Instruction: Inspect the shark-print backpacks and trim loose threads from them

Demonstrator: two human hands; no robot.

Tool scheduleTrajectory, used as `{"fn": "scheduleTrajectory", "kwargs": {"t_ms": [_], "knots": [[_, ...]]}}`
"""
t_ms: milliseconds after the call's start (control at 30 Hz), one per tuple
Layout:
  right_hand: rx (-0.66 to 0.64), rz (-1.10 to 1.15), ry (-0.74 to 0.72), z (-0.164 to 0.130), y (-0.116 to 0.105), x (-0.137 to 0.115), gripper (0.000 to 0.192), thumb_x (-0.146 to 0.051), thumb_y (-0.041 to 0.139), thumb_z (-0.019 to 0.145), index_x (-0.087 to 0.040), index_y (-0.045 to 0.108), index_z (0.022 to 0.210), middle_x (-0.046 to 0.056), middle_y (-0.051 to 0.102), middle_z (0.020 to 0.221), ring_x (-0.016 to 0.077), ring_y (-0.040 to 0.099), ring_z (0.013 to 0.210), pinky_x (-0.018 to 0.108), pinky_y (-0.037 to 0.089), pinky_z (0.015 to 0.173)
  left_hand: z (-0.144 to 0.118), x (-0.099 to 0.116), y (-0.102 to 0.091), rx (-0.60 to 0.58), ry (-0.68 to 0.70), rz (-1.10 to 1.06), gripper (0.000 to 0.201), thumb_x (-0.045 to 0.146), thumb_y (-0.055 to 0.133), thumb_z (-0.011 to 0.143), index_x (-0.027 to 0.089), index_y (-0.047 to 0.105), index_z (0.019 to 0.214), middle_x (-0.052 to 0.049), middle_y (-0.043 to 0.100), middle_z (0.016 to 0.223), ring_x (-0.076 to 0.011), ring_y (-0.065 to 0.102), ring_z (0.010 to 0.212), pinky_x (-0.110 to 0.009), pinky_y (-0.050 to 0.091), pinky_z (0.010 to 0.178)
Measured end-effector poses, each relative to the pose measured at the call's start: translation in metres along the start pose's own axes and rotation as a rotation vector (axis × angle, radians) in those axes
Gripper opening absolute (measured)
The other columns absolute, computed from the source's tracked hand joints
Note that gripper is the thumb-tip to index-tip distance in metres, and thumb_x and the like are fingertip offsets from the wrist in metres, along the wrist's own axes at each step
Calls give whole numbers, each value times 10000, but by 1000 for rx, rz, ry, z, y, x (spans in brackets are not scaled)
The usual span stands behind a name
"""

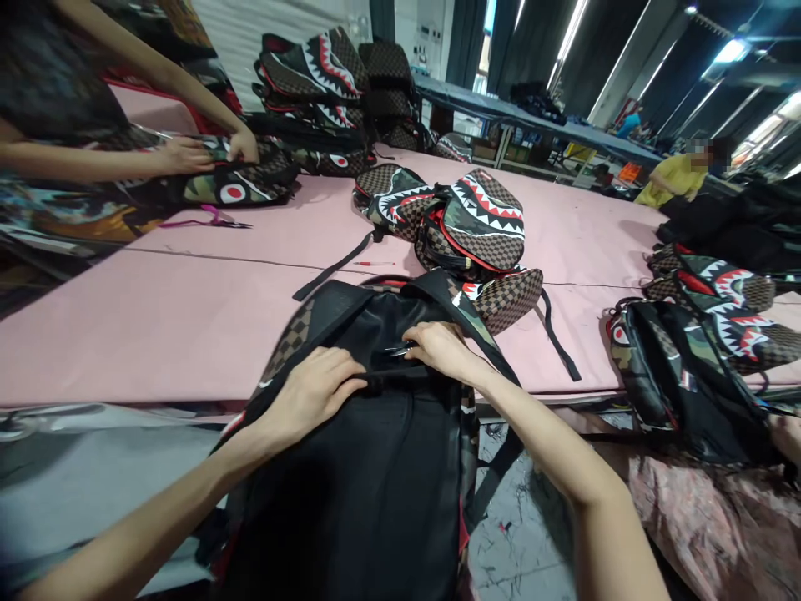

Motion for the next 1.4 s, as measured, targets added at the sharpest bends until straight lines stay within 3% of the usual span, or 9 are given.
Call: {"fn": "scheduleTrajectory", "kwargs": {"t_ms": [100,200,333,467,633,933,1133,1333,1400], "knots": [[99,53,-45,-42,-40,-34,252,-314,563,853,-187,601,1069,46,644,926,165,593,870,241,403,732,-11,37,-40,243,156,135,79,123,508,837,149,578,811,-6,583,676,-135,520,625,-293,411,637],[69,39,5,-69,-54,-56,245,-307,571,847,-195,603,1063,46,648,907,166,599,840,238,399,684,-36,65,-48,375,255,210,174,55,444,840,114,574,941,-31,623,734,-145,577,701,-307,450,704],[-105,84,101,-86,-31,-65,286,-401,560,842,-186,631,1016,56,677,906,183,627,843,246,405,688,-83,94,-28,306,252,197,331,6,327,835,63,555,1068,-78,669,882,-159,614,919,-303,447,892],[-192,72,82,-95,-18,-78,354,-447,455,888,-179,619,1051,77,688,924,200,635,881,261,406,719,-112,116,-23,241,251,233,390,10,266,826,36,570,1070,-109,673,1002,-194,572,1074,-296,401,990],[-256,126,73,-93,-15,-98,239,-363,504,870,-218,670,963,36,706,924,190,638,904,246,401,735,-123,120,-26,313,227,224,376,-3,303,809,24,584,1058,-134,676,1004,-188,544,1128,-244,381,992],[-246,12,111,-96,0,-110,296,-422,496,868,-217,658,1007,71,705,882,228,643,878,274,394,715,-139,125,-25,260,145,183,403,39,358,843,63,496,1221,-135,626,1137,-210,495,1190,-300,387,1016],[-211,13,116,-96,12,-111,342,-462,485,867,-204,647,1022,93,695,892,242,638,887,297,395,748,-140,124,-23,289,151,141,415,49,417,852,42,443,1266,-153,634,1071,-246,505,1176,-344,439,988],[-191,271,132,-97,2,-112,227,-379,528,857,-239,649,988,16,698,927,187,638,893,262,415,766,-138,128,-26,279,146,148,411,58,398,867,51,432,1277,-141,640,1052,-245,501,1178,-357,447,981],[-176,256,165,-100,0,-110,226,-371,538,850,-235,654,988,24,697,940,192,638,893,263,421,758,-139,130,-29,237,163,165,404,34,374,858,49,457,1253,-143,634,1088,-230,487,1194,-334,421,1004]]}}
Point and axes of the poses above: each hand's wrist, its own z-axis towards the middle knuckle, its own y-axis out of the palm, x = y × z, the point moved 2 cm from there along z, towards the middle knuckle
